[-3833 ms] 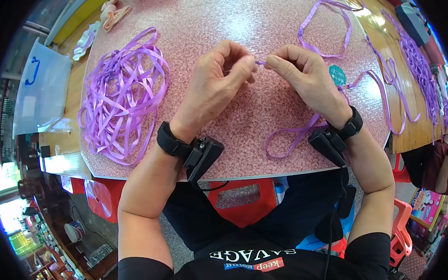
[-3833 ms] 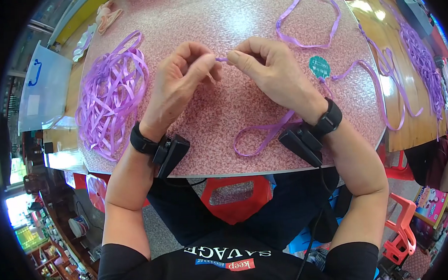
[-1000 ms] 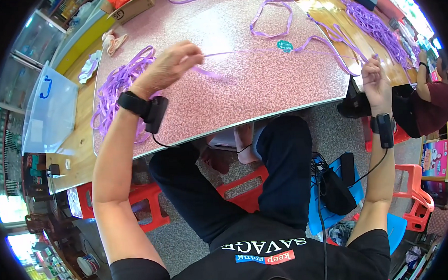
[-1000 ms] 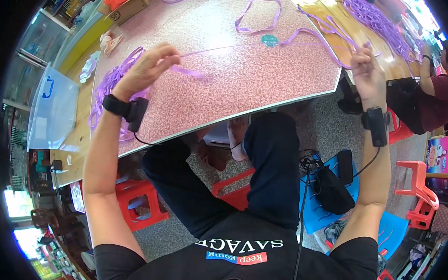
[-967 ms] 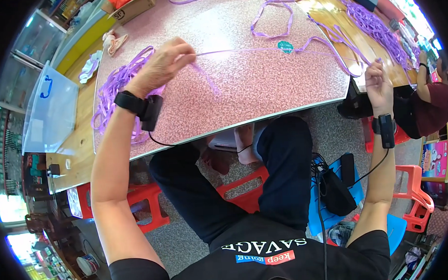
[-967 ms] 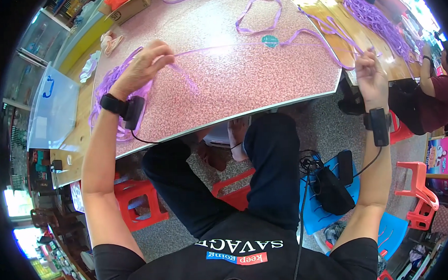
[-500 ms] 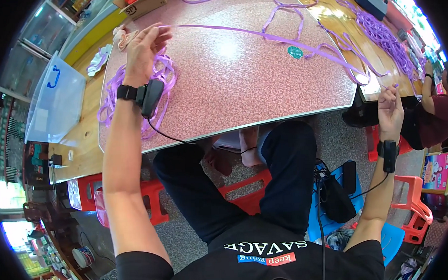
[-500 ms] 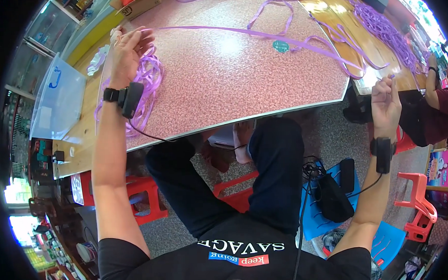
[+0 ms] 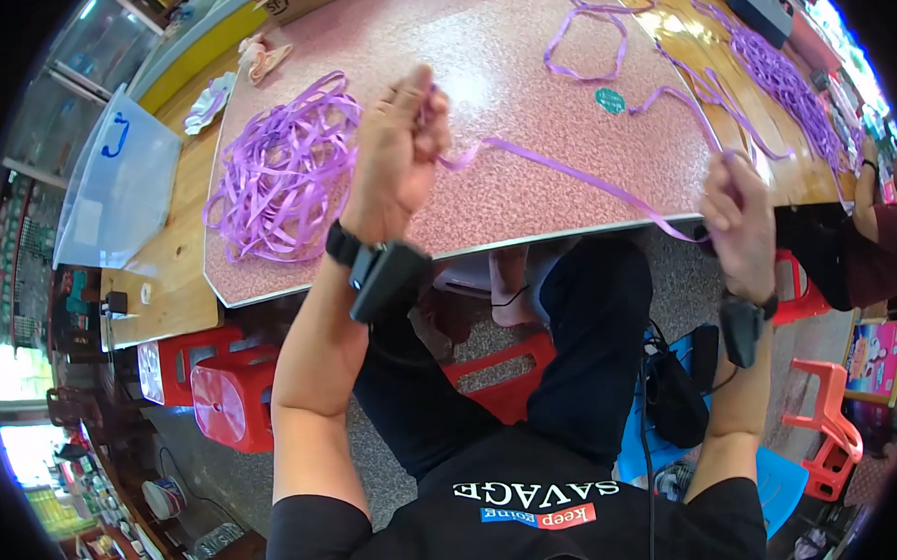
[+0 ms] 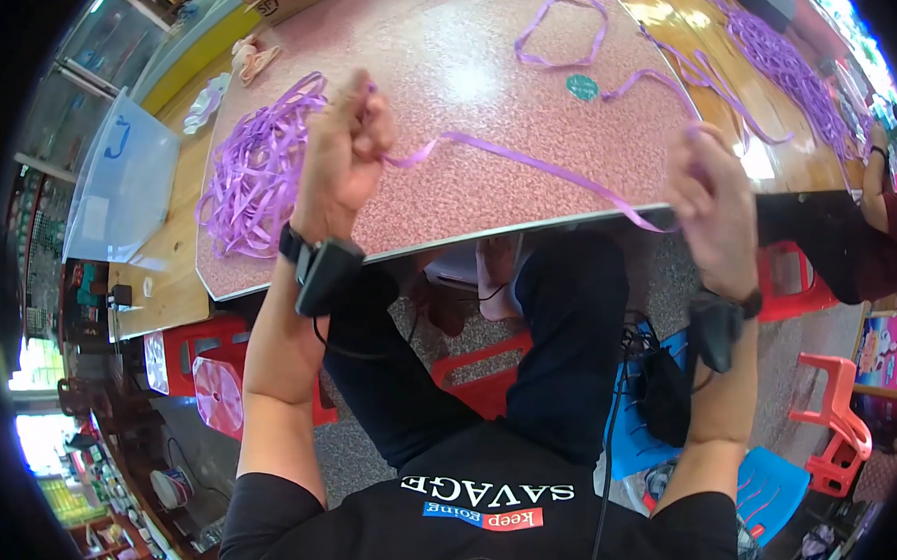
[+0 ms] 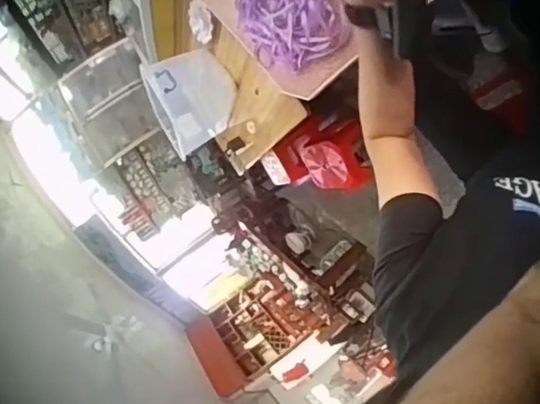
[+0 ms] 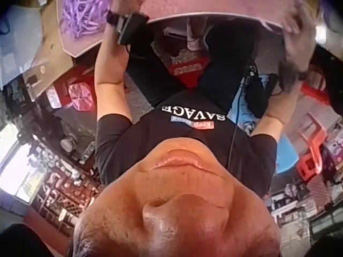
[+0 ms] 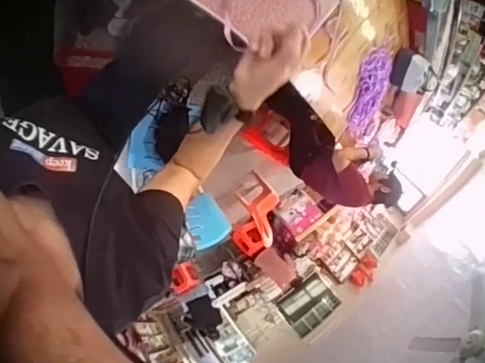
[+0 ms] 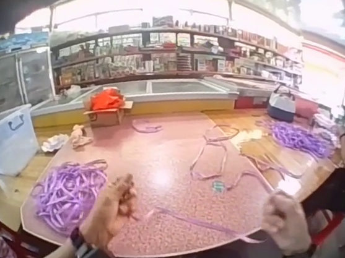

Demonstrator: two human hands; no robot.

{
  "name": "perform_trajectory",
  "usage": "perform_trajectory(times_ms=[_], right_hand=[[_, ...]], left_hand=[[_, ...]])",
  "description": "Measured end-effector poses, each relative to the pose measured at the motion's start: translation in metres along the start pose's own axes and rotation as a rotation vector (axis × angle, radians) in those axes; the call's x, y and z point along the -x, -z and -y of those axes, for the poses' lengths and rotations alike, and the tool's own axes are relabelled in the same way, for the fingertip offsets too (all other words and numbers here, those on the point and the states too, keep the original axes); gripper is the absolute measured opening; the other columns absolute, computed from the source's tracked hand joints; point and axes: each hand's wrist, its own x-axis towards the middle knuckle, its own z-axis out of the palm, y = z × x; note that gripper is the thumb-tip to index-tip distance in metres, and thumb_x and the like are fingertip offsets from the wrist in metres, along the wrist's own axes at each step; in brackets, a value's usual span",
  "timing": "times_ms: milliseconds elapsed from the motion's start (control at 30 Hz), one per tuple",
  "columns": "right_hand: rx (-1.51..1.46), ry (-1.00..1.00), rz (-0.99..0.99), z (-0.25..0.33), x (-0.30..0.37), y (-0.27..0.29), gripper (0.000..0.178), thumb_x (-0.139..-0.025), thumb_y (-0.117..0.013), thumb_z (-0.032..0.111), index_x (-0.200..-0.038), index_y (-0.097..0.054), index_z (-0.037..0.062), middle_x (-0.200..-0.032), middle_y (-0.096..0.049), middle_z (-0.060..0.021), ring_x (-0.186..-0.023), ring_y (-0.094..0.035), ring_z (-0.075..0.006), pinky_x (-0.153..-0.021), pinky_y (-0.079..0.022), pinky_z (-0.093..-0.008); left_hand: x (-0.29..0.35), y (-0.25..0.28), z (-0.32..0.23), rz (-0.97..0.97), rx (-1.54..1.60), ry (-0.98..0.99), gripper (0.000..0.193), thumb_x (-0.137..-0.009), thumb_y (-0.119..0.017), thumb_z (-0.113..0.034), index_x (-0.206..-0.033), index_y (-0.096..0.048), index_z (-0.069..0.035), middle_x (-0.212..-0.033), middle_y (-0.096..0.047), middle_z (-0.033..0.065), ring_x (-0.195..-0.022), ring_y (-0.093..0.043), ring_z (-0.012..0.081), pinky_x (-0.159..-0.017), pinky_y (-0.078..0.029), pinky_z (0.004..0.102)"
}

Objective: The person picks up a purple ribbon and threads it through a small purple plastic tube. They slide the tube along the ribbon and then tie a knot at the end to secure it.

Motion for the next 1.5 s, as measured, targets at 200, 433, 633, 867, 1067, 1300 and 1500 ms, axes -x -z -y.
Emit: perform_trajectory(times_ms=[200,433,633,867,1067,1300,1500], right_hand=[[0.214,-0.076,0.196,-0.058,-0.011,-0.073,0.016,-0.098,-0.057,0.012,-0.108,-0.061,-0.0003,-0.069,-0.045,0.0063,-0.05,-0.032,-0.0009,-0.045,-0.025,-0.0178],[0.366,-0.029,0.235,-0.075,-0.006,-0.092,0.021,-0.099,-0.059,0.016,-0.111,-0.064,0.0007,-0.065,-0.045,0.0086,-0.055,-0.035,0.0002,-0.048,-0.026,-0.0177],[0.476,0.008,0.272,-0.079,0.001,-0.092,0.022,-0.099,-0.06,0.02,-0.111,-0.065,0.002,-0.068,-0.048,0.0079,-0.055,-0.035,0.0002,-0.049,-0.026,-0.0175],[0.445,-0.016,0.279,-0.076,0.003,-0.087,0.017,-0.096,-0.065,0.019,-0.106,-0.07,0.0062,-0.089,-0.069,0.0032,-0.062,-0.042,0.0017,-0.052,-0.031,-0.016],[0.559,0.031,0.294,-0.067,0.005,-0.089,0.015,-0.095,-0.066,0.014,-0.106,-0.071,0.0043,-0.092,-0.071,0.0004,-0.067,-0.052,-0.0005,-0.055,-0.039,-0.0166],[0.769,0.307,0.33,-0.069,0.004,-0.089,0.013,-0.091,-0.067,0.005,-0.103,-0.07,0.0002,-0.09,-0.071,-0.0052,-0.081,-0.064,-0.0086,-0.069,-0.051,-0.0228],[0.95,0.478,0.335,-0.063,0.003,-0.096,0.013,-0.085,-0.069,-0.001,-0.098,-0.07,-0.0009,-0.087,-0.069,-0.0095,-0.078,-0.067,-0.0161,-0.067,-0.051,-0.0242]], left_hand=[[0.048,-0.043,0.034,0.035,0.143,0.222,0.024,-0.098,-0.058,-0.01,-0.12,-0.059,-0.002,-0.098,-0.067,0.0078,-0.068,-0.049,0.0079,-0.063,-0.04,0.0218],[0.076,-0.054,0.039,0.024,0.055,0.276,0.022,-0.097,-0.062,-0.015,-0.114,-0.064,-0.002,-0.094,-0.067,0.0054,-0.065,-0.047,0.0059,-0.061,-0.04,0.0208],[0.083,-0.056,0.045,0.01,-0.199,0.198,0.021,-0.095,-0.066,-0.015,-0.112,-0.066,-0.002,-0.09,-0.066,0.0049,-0.064,-0.048,0.0046,-0.06,-0.038,0.0182],[0.085,-0.058,0.041,0.021,-0.33,0.188,0.02,-0.094,-0.067,-0.016,-0.109,-0.067,-0.002,-0.086,-0.067,0.0049,-0.064,-0.05,0.0039,-0.056,-0.036,0.0172],[0.085,-0.061,0.038,0.019,-0.323,0.21,0.019,-0.094,-0.068,-0.017,-0.106,-0.068,-0.002,-0.083,-0.069,0.0058,-0.061,-0.049,0.0035,-0.053,-0.034,0.0162],[0.085,-0.061,0.037,0.032,-0.39,0.179,0.019,-0.094,-0.068,-0.017,-0.105,-0.069,-0.002,-0.082,-0.069,0.0058,-0.06,-0.047,0.0036,-0.055,-0.035,0.0173],[0.086,-0.068,0.038,-0.007,-0.358,0.185,0.02,-0.094,-0.068,-0.017,-0.106,-0.068,-0.001,-0.084,-0.068,0.0057,-0.062,-0.048,0.0041,-0.056,-0.036,0.0174]])
